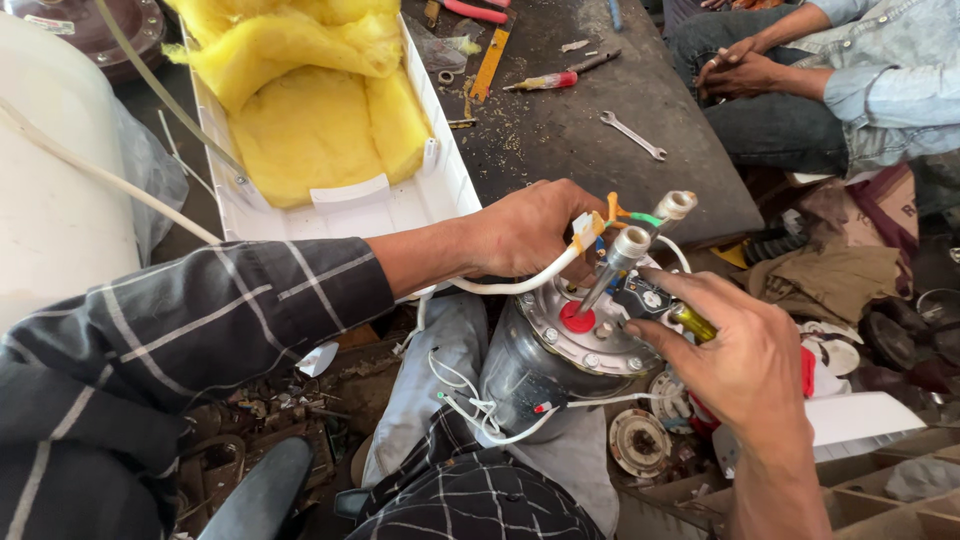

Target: The person uses a screwdriver to tighten screws on the top of a cylindrical metal water heater. They adjust and connect wires to the control components on the unit's top plate.

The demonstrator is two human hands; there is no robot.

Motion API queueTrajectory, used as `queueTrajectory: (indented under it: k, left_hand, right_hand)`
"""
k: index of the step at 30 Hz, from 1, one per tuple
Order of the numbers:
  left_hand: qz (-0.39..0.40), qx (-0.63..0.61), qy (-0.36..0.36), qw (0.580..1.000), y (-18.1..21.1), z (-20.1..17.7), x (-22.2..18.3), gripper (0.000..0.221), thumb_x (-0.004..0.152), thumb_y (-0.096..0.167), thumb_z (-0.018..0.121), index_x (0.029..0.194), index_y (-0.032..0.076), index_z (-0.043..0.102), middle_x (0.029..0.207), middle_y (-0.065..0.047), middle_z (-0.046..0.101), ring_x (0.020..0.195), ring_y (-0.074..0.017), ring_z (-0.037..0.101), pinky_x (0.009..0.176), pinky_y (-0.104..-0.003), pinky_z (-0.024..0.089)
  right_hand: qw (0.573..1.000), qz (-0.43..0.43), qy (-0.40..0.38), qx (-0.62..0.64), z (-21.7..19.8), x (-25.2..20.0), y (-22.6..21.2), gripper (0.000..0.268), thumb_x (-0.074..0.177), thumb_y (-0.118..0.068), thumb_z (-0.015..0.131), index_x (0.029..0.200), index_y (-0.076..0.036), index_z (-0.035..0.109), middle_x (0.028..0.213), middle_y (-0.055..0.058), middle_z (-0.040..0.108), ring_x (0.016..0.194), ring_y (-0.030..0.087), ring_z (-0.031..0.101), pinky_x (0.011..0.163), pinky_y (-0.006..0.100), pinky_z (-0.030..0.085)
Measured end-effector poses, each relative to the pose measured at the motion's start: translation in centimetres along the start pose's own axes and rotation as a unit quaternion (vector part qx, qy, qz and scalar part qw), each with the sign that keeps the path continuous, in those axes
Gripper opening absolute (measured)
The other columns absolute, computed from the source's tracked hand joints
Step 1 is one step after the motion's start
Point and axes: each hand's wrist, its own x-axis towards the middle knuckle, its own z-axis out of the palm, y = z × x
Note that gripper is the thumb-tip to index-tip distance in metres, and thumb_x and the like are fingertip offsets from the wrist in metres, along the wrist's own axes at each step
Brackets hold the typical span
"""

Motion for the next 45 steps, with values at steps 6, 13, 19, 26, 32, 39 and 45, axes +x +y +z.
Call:
queueTrajectory:
  k: [6,13,19,26,32,39,45]
  left_hand:
    - [0.000,-0.047,-0.013,0.999,-0.3,0.2,-0.6,0.020,0.071,0.012,0.078,0.089,0.005,0.074,0.079,-0.004,0.076,0.073,-0.0119,0.071,0.069,-0.030,0.056]
    - [0.035,-0.141,-0.044,0.988,-0.8,0.5,-0.7,0.016,0.077,0.008,0.077,0.090,0.001,0.074,0.081,-0.006,0.074,0.077,-0.0098,0.065,0.071,-0.029,0.054]
    - [-0.008,-0.097,-0.004,0.995,-0.2,0.4,-0.8,0.021,0.074,0.011,0.079,0.093,0.004,0.078,0.080,-0.006,0.078,0.075,-0.0112,0.074,0.071,-0.028,0.060]
    - [-0.052,-0.009,0.032,0.998,1.0,0.3,-0.6,0.023,0.069,0.011,0.084,0.091,0.005,0.080,0.079,-0.007,0.080,0.073,-0.0140,0.076,0.070,-0.030,0.058]
    - [-0.027,-0.018,0.048,0.998,0.7,0.4,-0.3,0.029,0.066,0.009,0.085,0.094,0.004,0.078,0.081,-0.007,0.079,0.074,-0.0128,0.077,0.072,-0.029,0.059]
    - [-0.019,-0.068,0.033,0.997,-0.2,0.3,-0.6,0.022,0.069,0.007,0.083,0.090,0.001,0.078,0.081,-0.006,0.080,0.075,-0.0121,0.077,0.072,-0.028,0.061]
    - [-0.010,-0.068,0.038,0.997,-0.4,0.7,-0.4,0.025,0.068,0.007,0.085,0.091,0.003,0.078,0.081,-0.006,0.079,0.075,-0.0109,0.075,0.072,-0.028,0.060]
  right_hand:
    - [1.000,-0.002,0.006,0.019,0.0,0.1,0.3,0.050,0.070,-0.026,0.088,0.116,-0.009,0.076,0.102,0.008,0.076,0.084,0.025,0.075,0.070,0.034,0.056]
    - [0.999,-0.004,0.011,0.030,0.0,0.3,0.2,0.051,0.069,-0.023,0.088,0.117,-0.010,0.076,0.102,0.008,0.077,0.084,0.023,0.076,0.070,0.033,0.056]
    - [0.999,-0.003,0.009,0.033,0.1,0.3,0.5,0.051,0.068,-0.021,0.089,0.116,-0.008,0.076,0.100,0.008,0.077,0.083,0.023,0.075,0.069,0.033,0.056]
    - [0.999,0.002,0.010,0.053,0.4,0.2,1.2,0.053,0.067,-0.019,0.090,0.116,-0.007,0.075,0.101,0.009,0.077,0.083,0.022,0.076,0.069,0.032,0.056]
    - [0.998,-0.010,-0.007,0.059,0.3,0.4,2.3,0.055,0.068,-0.021,0.089,0.119,-0.006,0.074,0.104,0.011,0.077,0.087,0.020,0.075,0.072,0.033,0.056]
    - [0.968,-0.052,0.046,0.242,-3.4,1.9,4.3,0.023,0.108,-0.016,0.054,0.125,-0.002,0.061,0.102,0.013,0.073,0.072,0.010,0.061,0.066,0.023,0.051]
    - [0.967,-0.054,0.079,0.234,-4.7,3.5,3.7,0.024,0.105,-0.008,0.060,0.121,0.000,0.044,0.098,0.017,0.072,0.076,0.014,0.068,0.066,0.023,0.057]
